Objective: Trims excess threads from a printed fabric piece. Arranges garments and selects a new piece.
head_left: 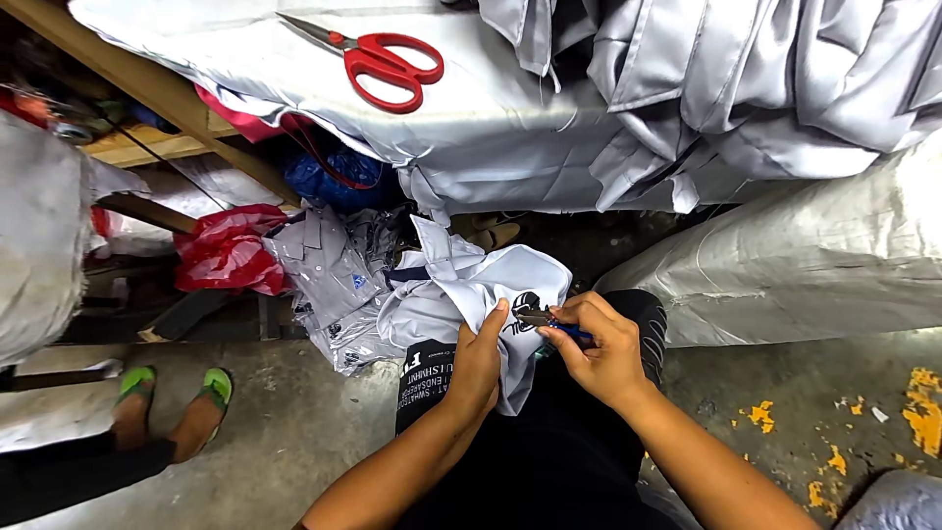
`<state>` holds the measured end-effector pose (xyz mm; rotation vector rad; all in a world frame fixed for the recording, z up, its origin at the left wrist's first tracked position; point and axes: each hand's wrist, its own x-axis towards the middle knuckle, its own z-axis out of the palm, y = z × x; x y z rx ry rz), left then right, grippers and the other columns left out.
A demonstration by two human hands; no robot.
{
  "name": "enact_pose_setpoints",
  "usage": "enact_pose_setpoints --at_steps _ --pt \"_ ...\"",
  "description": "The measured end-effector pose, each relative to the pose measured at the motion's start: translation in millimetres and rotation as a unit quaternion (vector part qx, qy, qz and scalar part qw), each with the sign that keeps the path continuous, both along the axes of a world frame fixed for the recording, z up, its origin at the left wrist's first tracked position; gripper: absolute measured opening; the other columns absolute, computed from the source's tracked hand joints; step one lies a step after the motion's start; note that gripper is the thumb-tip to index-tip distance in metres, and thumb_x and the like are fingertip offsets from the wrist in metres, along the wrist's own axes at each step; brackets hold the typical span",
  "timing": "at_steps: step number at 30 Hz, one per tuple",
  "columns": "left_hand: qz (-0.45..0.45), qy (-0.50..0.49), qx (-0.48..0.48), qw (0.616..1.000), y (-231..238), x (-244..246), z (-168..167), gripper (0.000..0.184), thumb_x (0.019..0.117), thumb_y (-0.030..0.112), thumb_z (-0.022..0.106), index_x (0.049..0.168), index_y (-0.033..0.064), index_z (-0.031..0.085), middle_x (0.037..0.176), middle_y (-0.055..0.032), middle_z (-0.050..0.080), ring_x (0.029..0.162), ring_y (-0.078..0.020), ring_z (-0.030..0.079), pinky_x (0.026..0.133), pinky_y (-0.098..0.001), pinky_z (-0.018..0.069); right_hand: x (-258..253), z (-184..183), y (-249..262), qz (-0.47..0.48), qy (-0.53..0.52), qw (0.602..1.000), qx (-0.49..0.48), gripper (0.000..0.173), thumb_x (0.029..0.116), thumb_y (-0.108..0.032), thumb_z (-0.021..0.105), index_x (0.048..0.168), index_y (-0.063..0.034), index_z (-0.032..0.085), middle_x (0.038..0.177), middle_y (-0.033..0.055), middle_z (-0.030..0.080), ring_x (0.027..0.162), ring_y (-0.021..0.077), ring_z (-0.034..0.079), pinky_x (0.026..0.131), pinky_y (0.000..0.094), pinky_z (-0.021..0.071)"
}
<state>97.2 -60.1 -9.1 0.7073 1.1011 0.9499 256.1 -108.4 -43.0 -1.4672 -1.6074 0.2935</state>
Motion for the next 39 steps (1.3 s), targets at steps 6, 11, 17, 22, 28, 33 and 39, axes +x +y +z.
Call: enact_pose_setpoints --at_steps 6,11,17,22,28,33,39 --pt "-0.004 0.005 -0.001 1.000 0.5 -0.1 1.0 0.019 0.1080 0.011 0.045 0.115 -0.0003 0.058 0.093 -0.0055 0.071 0.090 -0.0102 0.070 0.087 -0.0305 0.0588 1.3 0.7 0.6 -0.001 0.004 1.000 -0.004 0.020 0.0949 -0.022 0.070 0.094 -0.0026 0.076 0.090 0.0078 0.072 0.079 0.0097 0.067 0.069 0.0237 0.0544" --pt "-0.009 0.009 0.006 1.000 1.6 -1.0 1.2 0.017 0.1076 0.010 0.046 0.114 0.0001 0.059 0.093 -0.0052 0.071 0.089 -0.0100 0.070 0.086 -0.0298 0.0588 1.7 1.8 1.6 -0.002 -0.011 1.000 -0.004 0.021 0.0954 -0.023 0.069 0.094 -0.0030 0.076 0.089 0.0079 0.072 0.077 0.0109 0.066 0.066 0.0253 0.0537" --pt "-0.019 0.013 0.010 1.000 2.9 -2.0 3.0 0.017 0.1075 0.010 0.046 0.112 0.0010 0.060 0.091 -0.0045 0.071 0.088 -0.0096 0.071 0.086 -0.0292 0.0589 4.4 4.8 3.2 0.008 -0.009 1.000 -0.011 0.021 0.0955 -0.023 0.069 0.091 -0.0031 0.075 0.087 0.0074 0.071 0.073 0.0106 0.065 0.064 0.0252 0.0523" --pt "-0.026 0.010 0.015 0.999 4.4 -2.6 4.1 0.018 0.1079 0.010 0.045 0.113 0.0016 0.060 0.093 -0.0043 0.071 0.089 -0.0094 0.071 0.086 -0.0294 0.0589 7.2 5.9 4.3 0.018 -0.008 1.000 -0.016 0.021 0.0961 -0.023 0.069 0.092 -0.0033 0.075 0.088 0.0073 0.071 0.074 0.0106 0.065 0.064 0.0259 0.0528" --pt "-0.032 0.018 0.026 0.999 7.1 -4.4 4.0 0.017 0.1074 0.011 0.046 0.115 0.0027 0.059 0.094 -0.0039 0.071 0.091 -0.0089 0.070 0.087 -0.0292 0.0585 14.2 14.5 6.0 0.016 -0.013 1.000 -0.004 0.021 0.0936 -0.024 0.072 0.092 -0.0034 0.075 0.091 0.0068 0.069 0.073 0.0087 0.063 0.062 0.0236 0.0511" --pt "-0.039 0.024 0.031 0.998 7.8 -5.3 4.1 0.018 0.1069 0.011 0.047 0.116 0.0025 0.059 0.096 -0.0034 0.071 0.092 -0.0086 0.069 0.088 -0.0297 0.0579 12.6 15.4 7.2 0.024 -0.013 1.000 -0.001 0.020 0.0937 -0.024 0.072 0.093 -0.0037 0.076 0.092 0.0071 0.070 0.076 0.0092 0.064 0.065 0.0243 0.0525" --pt "-0.037 0.025 0.027 0.999 6.9 -5.4 3.6 0.017 0.1072 0.011 0.047 0.116 0.0030 0.059 0.095 -0.0028 0.071 0.091 -0.0083 0.070 0.088 -0.0291 0.0582 11.6 13.9 8.7 0.027 -0.017 0.999 -0.004 0.019 0.0947 -0.022 0.070 0.090 -0.0044 0.075 0.089 0.0060 0.070 0.075 0.0095 0.064 0.064 0.0253 0.0522"
